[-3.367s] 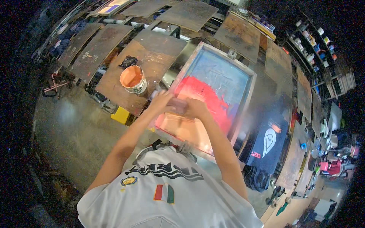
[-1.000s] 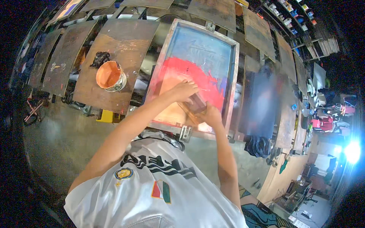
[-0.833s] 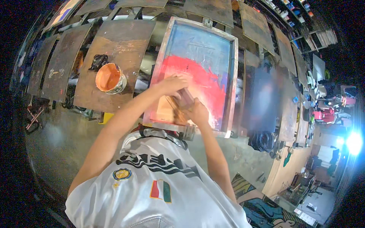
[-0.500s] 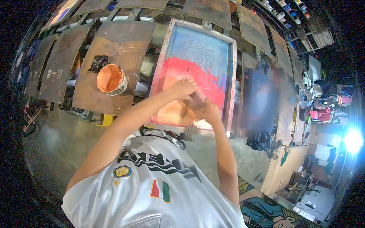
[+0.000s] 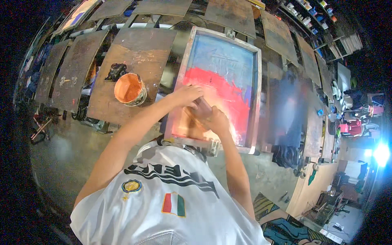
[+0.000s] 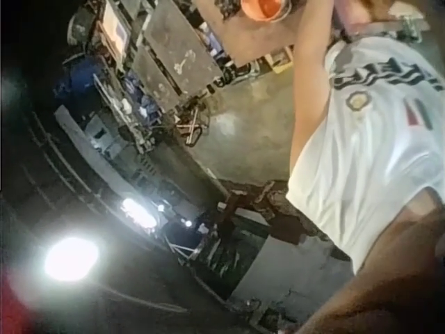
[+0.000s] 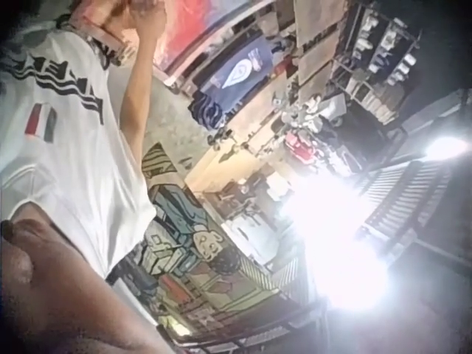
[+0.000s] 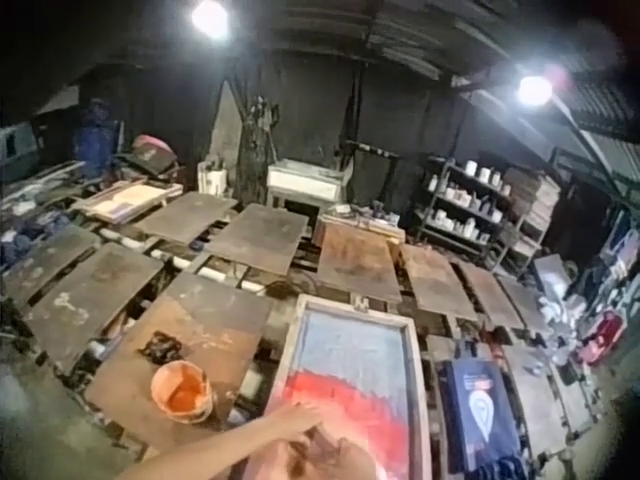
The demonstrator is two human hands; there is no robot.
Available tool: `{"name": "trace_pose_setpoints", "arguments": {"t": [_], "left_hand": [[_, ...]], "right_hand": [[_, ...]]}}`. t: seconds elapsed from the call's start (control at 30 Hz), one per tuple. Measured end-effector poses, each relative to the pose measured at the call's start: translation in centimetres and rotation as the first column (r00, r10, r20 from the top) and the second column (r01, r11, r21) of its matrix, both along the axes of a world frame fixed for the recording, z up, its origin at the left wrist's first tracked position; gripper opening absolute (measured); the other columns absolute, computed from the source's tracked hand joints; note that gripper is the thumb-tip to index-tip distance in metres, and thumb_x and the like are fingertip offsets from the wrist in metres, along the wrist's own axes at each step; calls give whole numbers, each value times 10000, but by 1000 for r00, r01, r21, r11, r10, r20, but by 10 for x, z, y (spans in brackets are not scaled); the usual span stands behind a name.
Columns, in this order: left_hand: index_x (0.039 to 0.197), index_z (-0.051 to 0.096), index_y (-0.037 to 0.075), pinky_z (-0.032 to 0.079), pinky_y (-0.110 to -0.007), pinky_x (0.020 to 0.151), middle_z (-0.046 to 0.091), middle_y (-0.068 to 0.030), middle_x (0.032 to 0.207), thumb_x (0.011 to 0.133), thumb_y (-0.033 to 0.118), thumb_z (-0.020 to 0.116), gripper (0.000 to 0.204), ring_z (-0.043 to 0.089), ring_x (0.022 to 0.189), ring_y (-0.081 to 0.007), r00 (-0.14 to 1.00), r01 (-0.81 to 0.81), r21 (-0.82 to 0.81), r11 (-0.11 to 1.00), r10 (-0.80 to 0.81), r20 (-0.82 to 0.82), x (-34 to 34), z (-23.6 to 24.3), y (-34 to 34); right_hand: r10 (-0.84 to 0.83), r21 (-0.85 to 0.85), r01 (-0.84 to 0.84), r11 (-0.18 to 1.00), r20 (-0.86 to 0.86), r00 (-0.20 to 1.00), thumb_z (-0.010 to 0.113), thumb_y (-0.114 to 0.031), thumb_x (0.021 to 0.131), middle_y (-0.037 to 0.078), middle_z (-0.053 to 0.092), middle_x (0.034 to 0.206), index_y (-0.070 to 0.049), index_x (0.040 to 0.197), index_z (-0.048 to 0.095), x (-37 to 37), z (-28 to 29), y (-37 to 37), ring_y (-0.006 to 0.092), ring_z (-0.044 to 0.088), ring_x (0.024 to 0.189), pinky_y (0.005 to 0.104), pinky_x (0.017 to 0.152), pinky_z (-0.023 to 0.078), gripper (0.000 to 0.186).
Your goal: Screen printing a design onto a blue tote bag.
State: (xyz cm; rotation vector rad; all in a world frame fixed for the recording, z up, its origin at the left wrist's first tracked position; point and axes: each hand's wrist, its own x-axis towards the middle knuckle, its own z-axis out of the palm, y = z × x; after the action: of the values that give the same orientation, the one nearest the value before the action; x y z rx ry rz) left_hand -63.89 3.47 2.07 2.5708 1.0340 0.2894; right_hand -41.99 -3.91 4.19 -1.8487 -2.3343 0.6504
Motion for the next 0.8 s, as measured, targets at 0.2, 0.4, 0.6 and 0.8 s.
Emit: {"name": "trace_pose_setpoints", "arguments": {"t": [0.2,0.4,0.6,0.8], "left_hand": [[1152,555,96,410,-465,980,566,-71,1202,684,334,825,590,505,1199,-277,995,-98,104,990,95,31,30,3,10],[1152,542,75,393,-465,984,565,-105,1154,731,383,788,576,498,1196,-299,905,-368,61,928,342,253,-20,-31,-21],[1138,539,54,391,-449,924,561,-120,1140,744,405,777,579,508,1146,-305,804,-594,50,803,594,15,-21,3,-84],[1130,544,59,387,-446,956,565,-112,1116,735,402,772,571,517,1136,-304,860,-467,20,884,448,245,-18,-17,-34]], "right_hand": [[-26,-28,32,999,171,985,807,-466,684,204,684,926,-57,1078,549,25,15,36,399,668,905,518,739,524,623],[199,2,-201,980,125,972,802,-392,671,168,686,975,-88,1071,589,-16,17,62,381,660,944,513,764,526,546],[459,36,-463,885,85,884,795,-354,641,161,683,968,-94,1063,603,-29,2,71,384,652,957,517,777,523,532],[390,8,-390,921,28,921,807,-374,632,171,689,982,-87,1057,602,-3,5,81,398,658,938,507,766,528,553]]}}
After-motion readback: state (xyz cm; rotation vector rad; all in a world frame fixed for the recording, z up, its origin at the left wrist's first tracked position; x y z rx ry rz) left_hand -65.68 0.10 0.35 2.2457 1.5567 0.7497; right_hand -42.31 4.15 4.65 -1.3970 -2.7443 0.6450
